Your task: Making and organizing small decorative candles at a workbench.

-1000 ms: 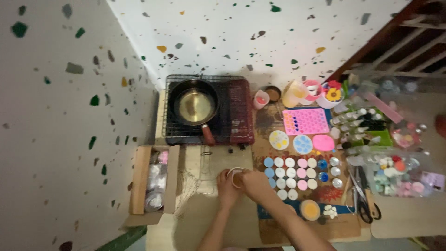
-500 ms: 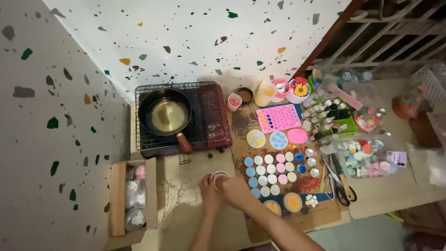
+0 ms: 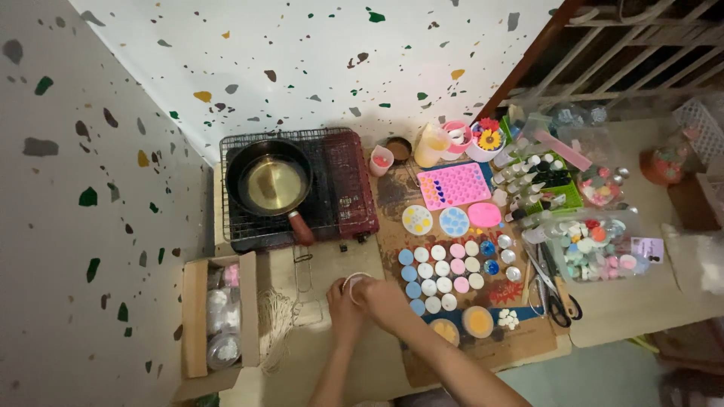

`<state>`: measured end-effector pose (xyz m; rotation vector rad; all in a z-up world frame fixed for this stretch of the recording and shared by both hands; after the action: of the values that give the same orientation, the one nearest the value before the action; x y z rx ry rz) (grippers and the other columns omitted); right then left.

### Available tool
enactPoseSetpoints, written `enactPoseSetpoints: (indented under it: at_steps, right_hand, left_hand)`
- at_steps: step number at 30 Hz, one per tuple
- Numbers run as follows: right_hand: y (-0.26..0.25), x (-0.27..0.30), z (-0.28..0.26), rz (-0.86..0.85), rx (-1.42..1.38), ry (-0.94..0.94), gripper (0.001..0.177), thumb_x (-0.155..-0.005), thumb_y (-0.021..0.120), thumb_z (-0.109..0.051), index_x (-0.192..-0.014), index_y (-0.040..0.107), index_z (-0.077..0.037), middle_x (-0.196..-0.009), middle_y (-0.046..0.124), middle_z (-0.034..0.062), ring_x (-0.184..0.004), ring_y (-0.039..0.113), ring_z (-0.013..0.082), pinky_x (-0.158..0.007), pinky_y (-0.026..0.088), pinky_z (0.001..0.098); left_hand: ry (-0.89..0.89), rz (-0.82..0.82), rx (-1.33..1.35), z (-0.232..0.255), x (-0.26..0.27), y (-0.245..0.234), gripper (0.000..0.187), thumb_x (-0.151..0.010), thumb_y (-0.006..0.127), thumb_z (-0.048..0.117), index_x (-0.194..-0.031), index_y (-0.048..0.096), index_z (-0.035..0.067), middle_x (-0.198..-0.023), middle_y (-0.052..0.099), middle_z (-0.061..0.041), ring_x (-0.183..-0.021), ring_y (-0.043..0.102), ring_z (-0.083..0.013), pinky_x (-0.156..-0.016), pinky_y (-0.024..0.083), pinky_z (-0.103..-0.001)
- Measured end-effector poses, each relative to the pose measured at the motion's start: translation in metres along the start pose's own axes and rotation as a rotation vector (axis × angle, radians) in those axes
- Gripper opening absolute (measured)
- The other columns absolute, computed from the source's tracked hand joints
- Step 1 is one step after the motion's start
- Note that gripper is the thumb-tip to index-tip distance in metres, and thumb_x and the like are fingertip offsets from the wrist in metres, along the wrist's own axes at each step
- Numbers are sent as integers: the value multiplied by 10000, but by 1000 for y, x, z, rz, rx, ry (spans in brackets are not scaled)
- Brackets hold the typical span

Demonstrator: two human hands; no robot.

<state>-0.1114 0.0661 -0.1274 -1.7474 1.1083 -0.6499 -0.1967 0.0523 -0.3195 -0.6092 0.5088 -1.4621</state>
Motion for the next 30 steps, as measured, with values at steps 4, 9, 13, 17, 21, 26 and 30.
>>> enactPoseSetpoints:
  at_steps: [4, 9, 13, 17, 21, 26, 30]
  right_hand:
    - [-3, 0, -3, 66, 7, -17, 151, -828, 670, -174, -746, 637, -51, -705, 648, 114, -496, 544, 319, -518, 464, 406]
    - [11, -3, 9, -30, 8, -53, 158, -836, 653, -172, -771, 709, -39, -851, 693, 93, -609, 608, 306, -587, 487, 406]
    - [7, -2, 12, 8, -22, -12, 160, -818, 657, -263, -837, 691, -108, -859, 698, 76, -678, 612, 331, -598, 458, 440]
    - [0, -4, 1, -72, -32, -52, 175, -849, 634, -234, -778, 651, -75, -776, 688, 125, -634, 590, 383, -603, 470, 469]
    - [4, -5, 8, -117, -23, 59, 189, -840, 650, -235, -804, 646, -50, -815, 652, 65, -652, 578, 260, -634, 486, 392]
    - [3, -2, 7, -74, -15, 108, 143, -805, 677, -223, -834, 704, -86, -913, 692, 72, -685, 637, 308, -639, 500, 426]
    - [6, 2, 5, -60, -1, 44, 156, -836, 642, -219, -784, 660, -73, -788, 657, 86, -620, 583, 306, -607, 474, 423]
  left_hand:
    - [-8, -16, 1, -5, -3, 5, 596, -797, 681, 46, -1380, 575, 115, -1471, 468, -116, -1305, 434, -379, -1039, 429, -472]
    - [-61, -35, -8, 4, -2, -3, 567, -841, 735, 194, -1382, 573, 141, -1446, 461, -106, -1327, 434, -354, -1057, 428, -479]
    - [44, 65, 94, 18, 2, -20, 702, -660, 853, 238, -1320, 624, 167, -1388, 520, -118, -1202, 497, -374, -1012, 437, -466]
    - [85, 157, 26, 11, -2, -15, 597, -689, 784, 268, -1259, 659, 143, -1324, 567, -128, -1159, 539, -372, -1007, 433, -461]
    - [-85, -87, 26, 3, -7, -4, 631, -798, 802, 289, -1378, 588, 164, -1451, 455, -135, -1312, 422, -375, -1079, 381, -531]
    - [-12, 25, 41, 23, 3, -26, 597, -785, 814, 296, -1325, 609, 146, -1406, 496, -116, -1262, 473, -374, -989, 440, -496]
    - [-36, -12, 30, 10, 2, -13, 592, -807, 767, 265, -1358, 599, 130, -1435, 485, -106, -1278, 446, -360, -1050, 381, -493]
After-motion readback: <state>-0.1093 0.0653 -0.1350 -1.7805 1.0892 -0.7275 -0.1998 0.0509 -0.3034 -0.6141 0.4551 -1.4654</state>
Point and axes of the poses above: each hand's wrist, its own x-axis away from the middle knuckle, its own y-axis out of the palm, z = x × y, the point moved 7 cm from there along -x, towards the middle knuckle
